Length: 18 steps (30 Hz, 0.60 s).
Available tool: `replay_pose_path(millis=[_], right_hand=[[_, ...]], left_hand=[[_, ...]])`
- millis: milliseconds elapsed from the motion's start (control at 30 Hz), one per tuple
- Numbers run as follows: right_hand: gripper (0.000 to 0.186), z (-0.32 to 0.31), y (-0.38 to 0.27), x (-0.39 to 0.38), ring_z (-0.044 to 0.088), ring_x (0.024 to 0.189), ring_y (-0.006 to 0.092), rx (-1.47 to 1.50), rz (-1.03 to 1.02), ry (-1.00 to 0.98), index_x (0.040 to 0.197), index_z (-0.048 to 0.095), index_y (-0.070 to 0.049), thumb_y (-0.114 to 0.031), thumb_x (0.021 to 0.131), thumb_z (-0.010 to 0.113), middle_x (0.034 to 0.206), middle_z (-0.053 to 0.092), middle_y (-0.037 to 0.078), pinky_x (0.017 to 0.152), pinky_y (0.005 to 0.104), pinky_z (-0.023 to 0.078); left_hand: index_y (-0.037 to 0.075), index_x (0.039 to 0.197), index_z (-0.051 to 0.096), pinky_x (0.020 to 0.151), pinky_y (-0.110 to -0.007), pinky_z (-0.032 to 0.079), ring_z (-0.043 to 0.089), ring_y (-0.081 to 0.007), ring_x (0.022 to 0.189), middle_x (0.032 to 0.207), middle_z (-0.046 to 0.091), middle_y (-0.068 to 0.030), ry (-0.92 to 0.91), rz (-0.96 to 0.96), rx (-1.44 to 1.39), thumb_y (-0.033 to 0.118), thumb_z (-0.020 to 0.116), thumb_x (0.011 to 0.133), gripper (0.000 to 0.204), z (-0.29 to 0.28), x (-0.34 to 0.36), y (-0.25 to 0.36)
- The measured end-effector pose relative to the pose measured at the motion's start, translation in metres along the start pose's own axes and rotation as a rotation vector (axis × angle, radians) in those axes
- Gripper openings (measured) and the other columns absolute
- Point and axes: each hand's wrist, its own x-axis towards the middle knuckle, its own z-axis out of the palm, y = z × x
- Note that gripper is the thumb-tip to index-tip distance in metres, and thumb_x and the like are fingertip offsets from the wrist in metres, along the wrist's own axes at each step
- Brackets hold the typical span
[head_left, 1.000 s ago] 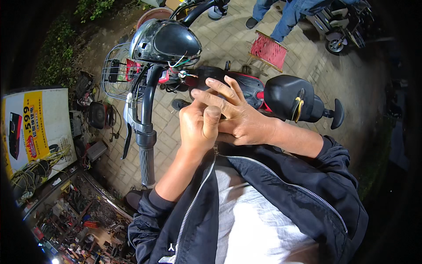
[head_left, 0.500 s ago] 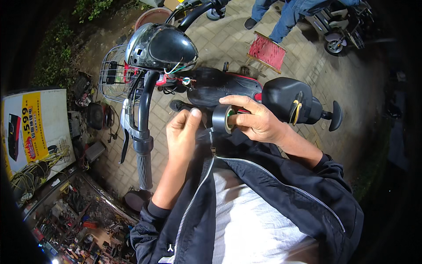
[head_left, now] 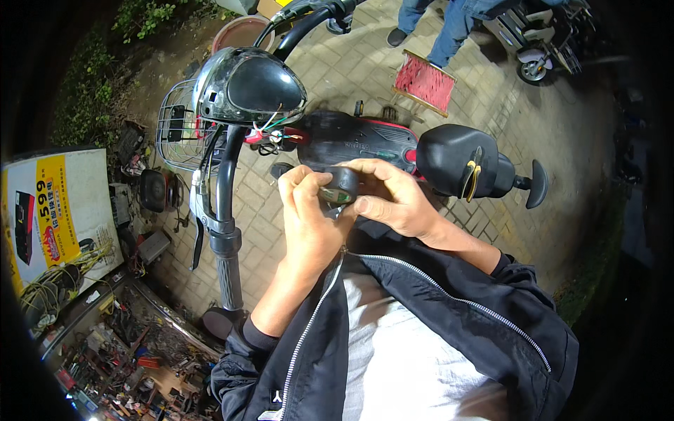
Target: The person retrieves a roll of electrical tape and pliers from a cluttered workbench, then walks to an electric scooter. They use the pliers to strip the insulation from wires at the scooter's handlebar, twist the exposed ends together, and wrap the connection with electrical tape. The scooter's digital display lights up after the connection is made.
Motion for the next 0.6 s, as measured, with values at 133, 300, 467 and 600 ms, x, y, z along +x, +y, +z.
replay_pose_path(millis=[133,300,467,600], right_hand=[[0.036,-0.006,-0.010,0.009,0.059,0.104,0.0163,-0.282,-0.139,0.044,0.128,0.056,0.002,-0.003,0.093,0.065,0.120,0.057,0.008,0.095,0.0303,0.048],[0.038,-0.024,-0.018,0.017,0.061,0.098,0.0155,-0.329,-0.124,-0.056,0.126,0.060,0.001,-0.009,0.091,0.069,0.121,0.055,0.009,0.085,0.0272,0.051],[0.040,-0.004,-0.003,0.012,0.057,0.109,0.0156,0.079,-0.118,0.034,0.110,0.054,-0.003,-0.016,0.083,0.080,0.132,0.051,0.010,0.093,0.0301,0.049],[0.035,-0.004,0.000,0.011,0.053,0.121,0.0223,-0.293,-0.196,-0.067,0.104,0.057,-0.003,-0.014,0.082,0.081,0.137,0.052,0.016,0.101,0.0363,0.044]], left_hand=[[0.004,0.132,0.045,0.087,-0.035,0.048,0.050,-0.0245,0.112,0.125,0.046,-0.0165,-0.125,-0.097,-0.158,0.007,0.087,0.067,0.077,-0.005,0.000,0.003],[-0.003,0.133,0.047,0.080,-0.028,0.053,0.061,-0.0136,0.089,0.113,0.062,-0.0085,-0.179,-0.572,-0.789,0.005,0.067,0.093,0.046,-0.021,0.003,0.009],[0.001,0.128,0.045,0.072,-0.026,0.054,0.062,-0.0122,0.090,0.112,0.060,-0.0111,-0.031,-0.613,-1.013,0.003,0.068,0.091,0.043,-0.017,0.003,0.020],[-0.002,0.123,0.052,0.074,-0.025,0.054,0.065,-0.0123,0.084,0.100,0.065,-0.0099,-0.037,-0.713,-0.871,0.004,0.068,0.092,0.035,-0.024,0.004,0.026]])
